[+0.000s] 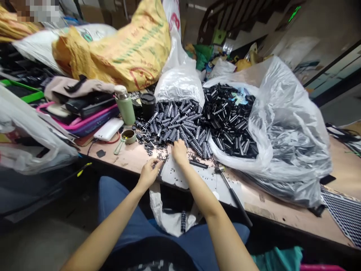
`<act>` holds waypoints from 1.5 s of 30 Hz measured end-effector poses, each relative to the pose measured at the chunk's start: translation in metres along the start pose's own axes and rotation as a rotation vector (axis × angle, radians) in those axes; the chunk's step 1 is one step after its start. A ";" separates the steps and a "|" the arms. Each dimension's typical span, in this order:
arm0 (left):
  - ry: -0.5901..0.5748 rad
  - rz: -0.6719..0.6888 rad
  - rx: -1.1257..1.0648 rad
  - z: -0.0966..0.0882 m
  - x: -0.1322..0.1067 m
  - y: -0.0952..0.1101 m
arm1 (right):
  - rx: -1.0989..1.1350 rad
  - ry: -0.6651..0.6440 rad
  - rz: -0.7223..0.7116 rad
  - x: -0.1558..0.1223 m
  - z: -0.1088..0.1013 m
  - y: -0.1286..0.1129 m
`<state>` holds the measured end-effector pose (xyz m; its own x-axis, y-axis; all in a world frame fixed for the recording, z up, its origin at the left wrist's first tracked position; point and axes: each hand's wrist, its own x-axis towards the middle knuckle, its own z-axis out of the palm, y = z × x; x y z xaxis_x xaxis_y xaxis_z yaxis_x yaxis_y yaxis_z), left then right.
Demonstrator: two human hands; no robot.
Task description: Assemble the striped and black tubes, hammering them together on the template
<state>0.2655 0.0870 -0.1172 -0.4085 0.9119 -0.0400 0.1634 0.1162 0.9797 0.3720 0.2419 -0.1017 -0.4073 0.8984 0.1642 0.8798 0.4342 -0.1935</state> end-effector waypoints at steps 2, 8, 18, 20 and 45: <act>-0.021 -0.016 -0.074 -0.001 0.002 -0.001 | -0.032 -0.001 -0.026 0.005 0.002 -0.002; -0.056 0.015 -0.065 -0.004 0.007 0.004 | -0.049 0.013 -0.111 -0.008 0.005 0.003; -0.067 0.055 -0.008 -0.003 0.001 0.009 | 0.070 -0.117 -0.179 -0.019 0.006 0.017; -0.063 0.061 0.006 -0.002 -0.001 0.006 | 0.091 -0.118 -0.168 -0.019 0.005 0.017; -0.063 0.286 0.276 0.012 -0.005 0.013 | 1.218 -0.003 0.070 -0.078 -0.021 0.007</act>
<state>0.2804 0.0888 -0.1063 -0.2565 0.9443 0.2063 0.5016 -0.0524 0.8635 0.4151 0.1731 -0.0960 -0.3701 0.9218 0.1157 0.0945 0.1613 -0.9824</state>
